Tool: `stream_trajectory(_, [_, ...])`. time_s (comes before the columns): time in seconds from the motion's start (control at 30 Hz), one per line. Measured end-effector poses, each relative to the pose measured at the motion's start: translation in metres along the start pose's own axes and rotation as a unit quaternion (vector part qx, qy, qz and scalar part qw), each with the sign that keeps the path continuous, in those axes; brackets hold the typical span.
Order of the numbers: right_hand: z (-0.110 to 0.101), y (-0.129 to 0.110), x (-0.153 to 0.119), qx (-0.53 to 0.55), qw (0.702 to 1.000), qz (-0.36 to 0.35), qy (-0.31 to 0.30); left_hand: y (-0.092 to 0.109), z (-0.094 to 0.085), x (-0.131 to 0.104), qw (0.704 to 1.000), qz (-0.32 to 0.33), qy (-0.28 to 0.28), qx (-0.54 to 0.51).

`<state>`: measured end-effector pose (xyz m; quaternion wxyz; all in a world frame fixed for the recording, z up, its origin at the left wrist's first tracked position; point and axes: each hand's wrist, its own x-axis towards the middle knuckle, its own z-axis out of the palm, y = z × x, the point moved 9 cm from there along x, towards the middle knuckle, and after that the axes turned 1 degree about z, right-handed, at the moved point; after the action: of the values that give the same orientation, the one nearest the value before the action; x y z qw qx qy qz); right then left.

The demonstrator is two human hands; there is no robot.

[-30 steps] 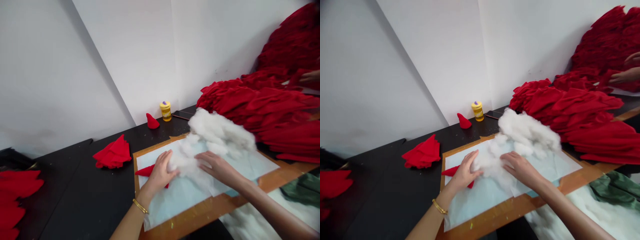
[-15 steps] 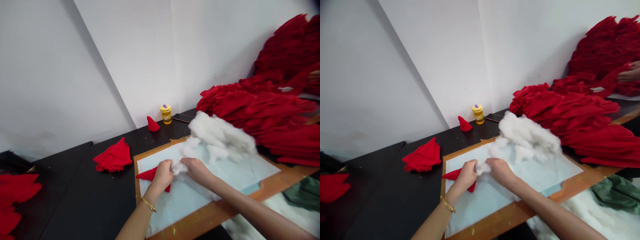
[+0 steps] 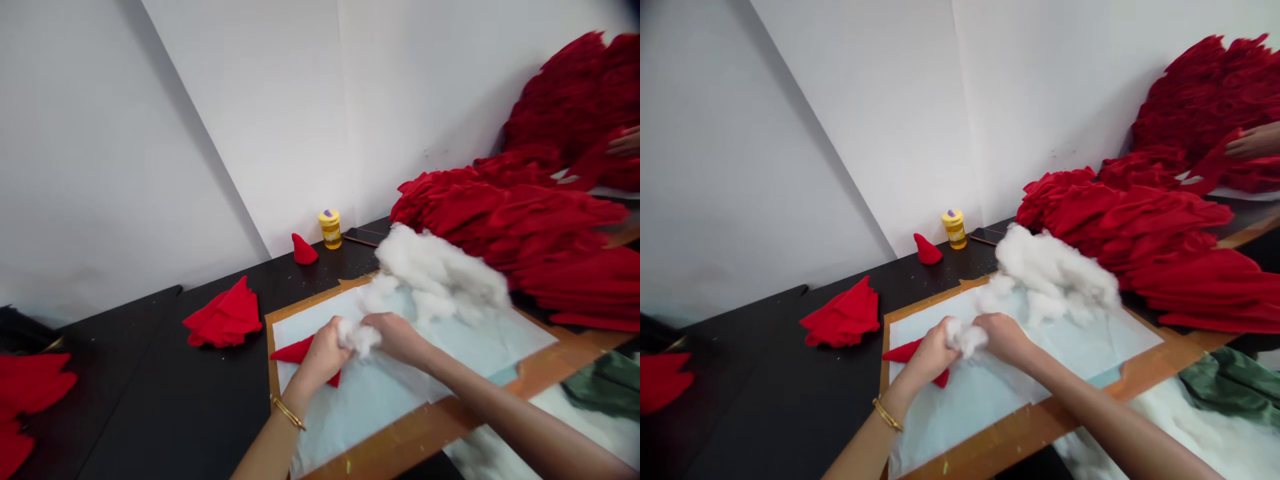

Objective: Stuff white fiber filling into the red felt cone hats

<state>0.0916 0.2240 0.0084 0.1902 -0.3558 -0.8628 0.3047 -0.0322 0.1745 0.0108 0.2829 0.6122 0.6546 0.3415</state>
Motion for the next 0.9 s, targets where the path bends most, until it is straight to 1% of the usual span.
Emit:
stream_trajectory(0.03, [-0.005,0.000,0.000,0.013,1.000,0.000,0.006,-0.002,0.000,-0.001,1.000,-0.006,0.001,-0.006])
stream_trajectory(0.1, [-0.018,0.005,-0.002,0.036,0.999,0.004,0.019,-0.008,-0.006,-0.002,0.999,-0.024,0.023,-0.017])
stream_trajectory(0.23, [-0.041,0.031,-0.005,0.053,0.996,0.042,0.056,-0.032,-0.034,-0.004,0.991,-0.080,0.086,-0.064])
stream_trajectory(0.3, [-0.047,0.045,-0.005,0.055,0.993,0.069,0.078,-0.045,-0.042,-0.007,0.983,-0.111,0.098,-0.110])
stream_trajectory(0.33, [-0.048,0.049,-0.005,0.056,0.992,0.079,0.087,-0.049,-0.043,-0.009,0.978,-0.124,0.100,-0.134])
stream_trajectory(0.37, [-0.048,0.050,-0.004,0.057,0.991,0.082,0.092,-0.051,-0.042,-0.011,0.973,-0.134,0.100,-0.157])
stream_trajectory(0.43, [-0.043,0.042,-0.002,0.059,0.992,0.071,0.089,-0.049,-0.034,-0.013,0.966,-0.143,0.098,-0.193])
stream_trajectory(0.53, [-0.027,0.013,0.000,0.063,0.997,0.019,0.044,-0.033,-0.013,-0.012,0.963,-0.131,0.091,-0.218])
stream_trajectory(0.6, [-0.017,-0.005,-0.001,0.059,0.998,-0.012,0.009,-0.022,0.000,-0.009,0.966,-0.117,0.085,-0.215])
stream_trajectory(0.67, [-0.013,-0.012,-0.003,0.046,0.999,-0.020,-0.004,-0.017,0.004,-0.007,0.971,-0.106,0.083,-0.196])
stream_trajectory(0.73, [-0.017,-0.007,-0.004,0.026,1.000,-0.006,0.001,-0.020,-0.004,-0.007,0.977,-0.102,0.094,-0.164])
stream_trajectory(0.83, [-0.023,0.012,-0.004,-0.010,1.000,0.024,0.009,-0.032,-0.031,-0.008,0.981,-0.108,0.123,-0.105])
stream_trajectory(0.9, [-0.023,0.022,-0.002,-0.030,0.999,0.038,0.008,-0.037,-0.046,-0.009,0.982,-0.113,0.135,-0.067])
